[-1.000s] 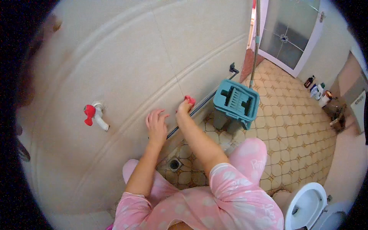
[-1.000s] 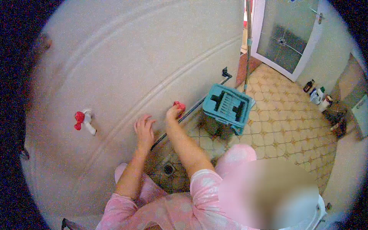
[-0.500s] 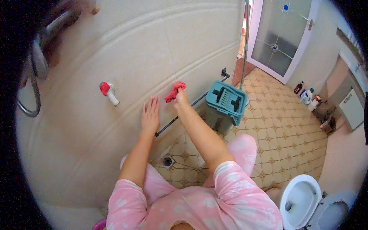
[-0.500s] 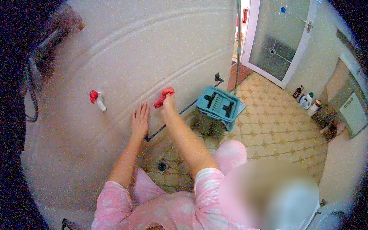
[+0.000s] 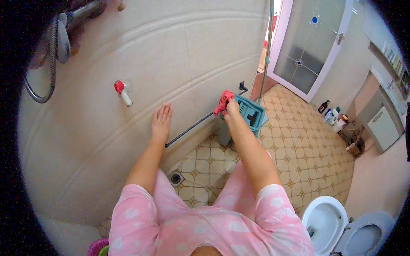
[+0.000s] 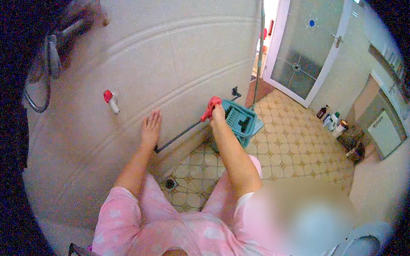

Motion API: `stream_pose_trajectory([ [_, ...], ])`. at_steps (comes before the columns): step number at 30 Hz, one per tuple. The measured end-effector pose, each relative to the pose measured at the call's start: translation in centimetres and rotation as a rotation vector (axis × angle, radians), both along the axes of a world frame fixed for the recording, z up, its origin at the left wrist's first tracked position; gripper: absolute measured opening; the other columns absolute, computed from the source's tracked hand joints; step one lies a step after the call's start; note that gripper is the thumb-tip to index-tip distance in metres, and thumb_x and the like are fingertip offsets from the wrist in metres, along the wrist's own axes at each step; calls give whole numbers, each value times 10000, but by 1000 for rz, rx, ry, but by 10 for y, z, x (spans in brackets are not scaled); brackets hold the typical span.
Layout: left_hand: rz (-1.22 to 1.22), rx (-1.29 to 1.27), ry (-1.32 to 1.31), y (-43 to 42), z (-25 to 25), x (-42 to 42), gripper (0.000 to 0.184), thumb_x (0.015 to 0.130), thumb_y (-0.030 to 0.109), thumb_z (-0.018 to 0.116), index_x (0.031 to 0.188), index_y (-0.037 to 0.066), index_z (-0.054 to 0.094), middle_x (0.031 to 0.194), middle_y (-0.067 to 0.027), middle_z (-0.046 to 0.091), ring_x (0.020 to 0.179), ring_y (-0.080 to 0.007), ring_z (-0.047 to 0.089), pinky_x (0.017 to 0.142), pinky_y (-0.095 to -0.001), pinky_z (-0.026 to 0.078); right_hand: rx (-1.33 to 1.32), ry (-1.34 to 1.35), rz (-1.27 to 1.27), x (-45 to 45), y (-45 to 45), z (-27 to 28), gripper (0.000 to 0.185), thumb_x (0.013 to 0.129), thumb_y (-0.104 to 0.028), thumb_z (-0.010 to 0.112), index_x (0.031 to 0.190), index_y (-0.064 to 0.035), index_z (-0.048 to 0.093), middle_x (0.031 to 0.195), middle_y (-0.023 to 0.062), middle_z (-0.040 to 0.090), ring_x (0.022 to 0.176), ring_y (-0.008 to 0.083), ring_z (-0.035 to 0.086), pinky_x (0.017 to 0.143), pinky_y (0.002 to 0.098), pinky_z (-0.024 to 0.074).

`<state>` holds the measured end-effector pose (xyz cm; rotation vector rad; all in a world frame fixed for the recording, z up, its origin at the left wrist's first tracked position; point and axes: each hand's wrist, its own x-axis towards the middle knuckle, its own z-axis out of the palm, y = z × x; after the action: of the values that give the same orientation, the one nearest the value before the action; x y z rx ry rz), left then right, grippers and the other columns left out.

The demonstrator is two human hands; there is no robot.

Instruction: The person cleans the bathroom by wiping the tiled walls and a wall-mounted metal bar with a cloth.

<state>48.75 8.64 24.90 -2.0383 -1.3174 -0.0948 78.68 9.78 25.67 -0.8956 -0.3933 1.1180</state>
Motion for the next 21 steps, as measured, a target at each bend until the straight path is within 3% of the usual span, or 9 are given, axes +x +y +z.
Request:
stream_pose_trajectory([
  [6,48,-14,141,-1,6,-3,593,853,192,392,1411,131,202,1496,9,91,1371,-163,95,1098,-391,97,39,78,-56,6,10,-31,136,901,-222,428,924,-144,538,794,20,567,646,160,532,501,335,407],
  [9,-9,-39,63,1,7,-1,609,848,186,400,1414,114,187,1498,-12,73,1376,-184,72,1100,-410,74,-34,135,-21,-3,6,-27,135,906,-221,422,916,-133,524,765,22,547,640,157,519,496,321,407],
  [12,-52,-85,-21,-12,13,5,633,796,136,459,1387,54,247,1485,-76,135,1371,-247,102,1090,-450,101,113,103,65,-13,9,-30,120,904,-226,432,905,-135,510,733,9,520,639,151,504,511,320,409],
  [15,17,-106,-128,-8,9,25,653,778,130,484,1383,49,251,1477,-117,139,1366,-281,112,1090,-457,92,133,16,24,-28,22,-29,114,905,-211,408,868,-140,489,716,1,488,621,146,482,536,315,413],
  [18,127,-315,-273,-20,41,56,655,805,208,493,1392,72,237,1480,-115,121,1368,-259,99,1092,-463,79,150,-60,33,-40,38,-31,137,905,-187,375,902,-122,495,748,8,490,653,148,479,583,318,411],
  [20,29,-393,-511,-13,40,74,660,804,198,501,1393,74,231,1471,-137,139,1366,-274,102,1085,-478,98,165,-97,62,-47,50,-36,171,905,-169,348,939,-104,503,777,13,493,689,151,478,627,324,409],
  [21,-25,-429,-628,-6,39,85,662,803,193,504,1393,75,228,1466,-147,147,1365,-281,103,1081,-486,108,184,-124,67,-49,54,-34,217,916,-167,345,1032,-88,510,859,19,528,752,138,492,682,298,412],
])
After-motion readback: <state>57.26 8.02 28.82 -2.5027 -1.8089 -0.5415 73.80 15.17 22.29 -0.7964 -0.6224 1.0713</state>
